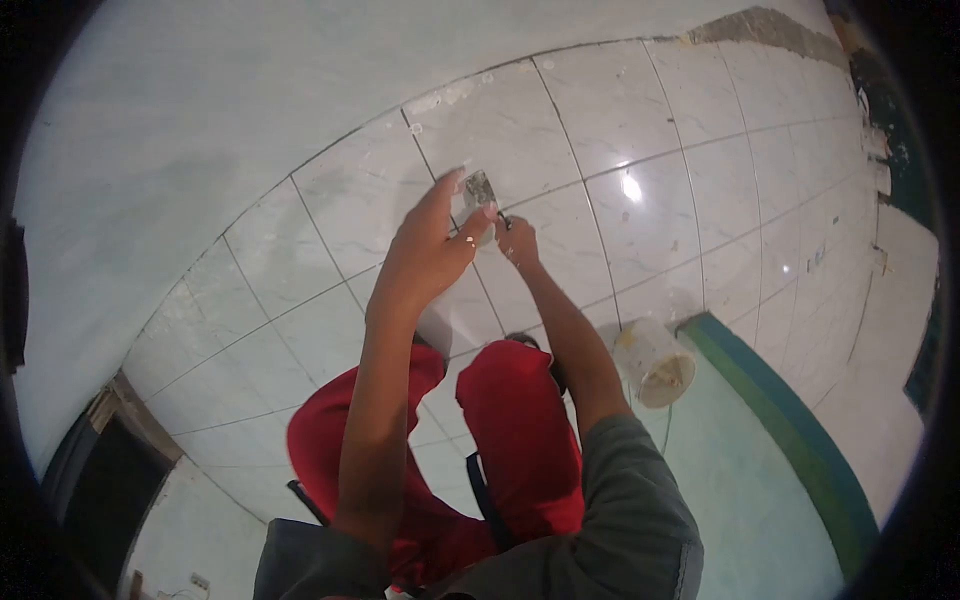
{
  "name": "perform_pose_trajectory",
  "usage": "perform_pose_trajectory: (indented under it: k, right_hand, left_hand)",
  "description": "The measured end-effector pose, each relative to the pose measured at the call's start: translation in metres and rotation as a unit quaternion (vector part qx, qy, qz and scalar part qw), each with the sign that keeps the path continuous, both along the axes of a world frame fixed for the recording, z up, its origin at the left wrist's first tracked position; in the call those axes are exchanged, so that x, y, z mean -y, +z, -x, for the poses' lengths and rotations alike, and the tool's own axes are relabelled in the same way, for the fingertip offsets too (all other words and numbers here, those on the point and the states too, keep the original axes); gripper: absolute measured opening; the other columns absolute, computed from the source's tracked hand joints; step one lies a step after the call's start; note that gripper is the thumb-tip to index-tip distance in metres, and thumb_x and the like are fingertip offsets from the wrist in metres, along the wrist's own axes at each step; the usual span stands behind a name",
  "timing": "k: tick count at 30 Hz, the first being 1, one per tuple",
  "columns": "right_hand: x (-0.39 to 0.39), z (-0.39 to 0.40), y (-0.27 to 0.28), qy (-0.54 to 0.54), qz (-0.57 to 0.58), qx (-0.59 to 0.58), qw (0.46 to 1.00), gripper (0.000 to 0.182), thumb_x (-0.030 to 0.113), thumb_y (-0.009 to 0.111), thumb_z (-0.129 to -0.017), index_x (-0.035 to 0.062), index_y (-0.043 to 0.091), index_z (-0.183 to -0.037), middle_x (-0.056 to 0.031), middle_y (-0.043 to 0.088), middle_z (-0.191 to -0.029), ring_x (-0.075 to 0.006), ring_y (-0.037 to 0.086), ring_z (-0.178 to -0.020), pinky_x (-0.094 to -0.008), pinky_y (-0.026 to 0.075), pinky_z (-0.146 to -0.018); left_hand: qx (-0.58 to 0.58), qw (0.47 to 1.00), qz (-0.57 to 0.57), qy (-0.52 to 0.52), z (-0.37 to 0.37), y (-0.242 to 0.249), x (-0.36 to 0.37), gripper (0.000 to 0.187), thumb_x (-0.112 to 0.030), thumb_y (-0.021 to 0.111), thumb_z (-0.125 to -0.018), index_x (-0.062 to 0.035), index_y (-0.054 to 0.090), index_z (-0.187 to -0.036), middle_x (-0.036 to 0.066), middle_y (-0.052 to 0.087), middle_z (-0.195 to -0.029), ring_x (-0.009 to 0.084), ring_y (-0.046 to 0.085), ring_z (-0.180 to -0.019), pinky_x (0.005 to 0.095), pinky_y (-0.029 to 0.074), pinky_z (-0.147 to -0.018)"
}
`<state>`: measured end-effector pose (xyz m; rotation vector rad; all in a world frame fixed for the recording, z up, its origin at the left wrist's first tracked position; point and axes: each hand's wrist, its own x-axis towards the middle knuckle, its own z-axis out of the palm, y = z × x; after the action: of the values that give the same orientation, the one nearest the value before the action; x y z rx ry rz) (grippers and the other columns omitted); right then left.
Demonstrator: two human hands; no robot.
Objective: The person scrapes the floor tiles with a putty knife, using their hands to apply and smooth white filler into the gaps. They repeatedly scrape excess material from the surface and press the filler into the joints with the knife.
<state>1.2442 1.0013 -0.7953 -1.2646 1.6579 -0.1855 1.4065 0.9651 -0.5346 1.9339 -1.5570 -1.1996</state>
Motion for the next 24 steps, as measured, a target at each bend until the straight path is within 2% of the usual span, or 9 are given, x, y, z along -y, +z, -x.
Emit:
perform_pose_trajectory:
  k: [2,3,6,7,13,16,20,22,24]
  right_hand:
    - [0.004,-0.013,-0.003,0.004,0.080,-0.029,0.996,0.037,0.031,0.050,-0.083,-0.0005,0.058,-0.065,-0.0166,0.058,-0.059,-0.0309,0.060,-0.058,-0.0389,0.045,-0.058]
    - [0.014,-0.022,0.015,-0.030,-0.027,-0.025,0.999,0.038,0.030,0.051,-0.083,-0.0019,0.058,-0.065,-0.0171,0.057,-0.057,-0.0306,0.059,-0.056,-0.0386,0.044,-0.056]
    - [0.026,-0.036,-0.006,-0.076,-0.059,-0.024,0.995,0.040,0.031,0.051,-0.084,-0.0026,0.057,-0.063,-0.0173,0.056,-0.055,-0.0298,0.058,-0.054,-0.0380,0.043,-0.054]
    - [0.018,-0.035,-0.022,-0.076,-0.047,-0.008,0.996,0.040,0.033,0.050,-0.085,-0.0011,0.053,-0.066,-0.0048,0.048,-0.048,-0.0113,0.043,-0.037,-0.0280,0.036,-0.035]
    - [0.028,-0.044,-0.011,-0.130,-0.116,0.035,0.984,0.039,0.033,0.052,-0.085,0.0002,0.052,-0.064,-0.0029,0.045,-0.048,-0.0108,0.042,-0.037,-0.0270,0.033,-0.033]
    - [0.012,-0.043,0.005,-0.156,-0.134,0.018,0.978,0.043,0.032,0.052,-0.084,-0.0004,0.052,-0.056,-0.0071,0.049,-0.047,-0.0156,0.046,-0.036,-0.0300,0.037,-0.036]
    - [0.027,-0.032,0.007,-0.131,-0.139,0.004,0.982,0.041,0.030,0.052,-0.084,-0.0003,0.052,-0.057,-0.0069,0.048,-0.046,-0.0156,0.046,-0.037,-0.0308,0.037,-0.035]
    - [0.052,-0.037,0.005,-0.170,-0.147,0.092,0.970,0.039,0.030,0.054,-0.083,-0.0009,0.054,-0.059,-0.0090,0.051,-0.049,-0.0170,0.048,-0.038,-0.0315,0.037,-0.035]
    - [0.040,-0.029,0.012,-0.143,-0.133,0.049,0.979,0.037,0.029,0.054,-0.082,-0.0038,0.056,-0.065,-0.0115,0.053,-0.053,-0.0190,0.051,-0.040,-0.0330,0.040,-0.036]
  left_hand:
    - [-0.088,0.990,0.075,0.086,-0.001,-0.009,0.024,0.046,-0.027,0.057,-0.081,-0.0007,0.044,-0.117,0.017,0.057,-0.104,0.0242,0.058,-0.092,0.0336,0.045,-0.078]
    - [-0.087,0.986,0.062,0.128,-0.008,-0.021,0.031,0.045,-0.027,0.059,-0.080,-0.0003,0.045,-0.113,0.017,0.058,-0.100,0.0246,0.058,-0.088,0.0347,0.045,-0.074]
    - [-0.020,0.971,0.042,0.234,-0.042,-0.104,0.057,0.037,-0.026,0.060,-0.081,-0.0011,0.049,-0.105,0.011,0.060,-0.088,0.0143,0.058,-0.069,0.0275,0.047,-0.060]
    - [-0.011,0.968,0.055,0.245,-0.055,-0.137,0.060,0.036,-0.026,0.060,-0.081,0.0001,0.050,-0.103,0.011,0.060,-0.086,0.0145,0.057,-0.067,0.0275,0.047,-0.060]
    - [-0.082,0.942,0.082,0.314,-0.087,-0.227,0.042,0.037,-0.027,0.059,-0.082,0.0038,0.050,-0.100,0.013,0.060,-0.085,0.0148,0.057,-0.068,0.0262,0.048,-0.059]
    - [-0.081,0.955,0.067,0.277,-0.088,-0.208,0.053,0.038,-0.026,0.059,-0.081,0.0045,0.049,-0.101,0.015,0.060,-0.085,0.0191,0.059,-0.072,0.0287,0.048,-0.063]
    - [0.118,0.986,0.081,0.086,-0.112,-0.168,0.079,0.041,-0.027,0.059,-0.078,0.0029,0.047,-0.104,0.018,0.061,-0.086,0.0318,0.061,-0.077,0.0395,0.047,-0.067]
    - [0.362,0.914,0.056,-0.176,-0.126,-0.149,0.084,0.043,-0.030,0.060,-0.077,-0.0004,0.045,-0.105,0.015,0.061,-0.088,0.0322,0.061,-0.080,0.0414,0.046,-0.069]
    - [0.444,0.856,0.057,-0.258,-0.137,-0.127,0.069,0.043,-0.031,0.060,-0.076,-0.0031,0.045,-0.105,0.013,0.060,-0.089,0.0324,0.060,-0.081,0.0430,0.046,-0.070]
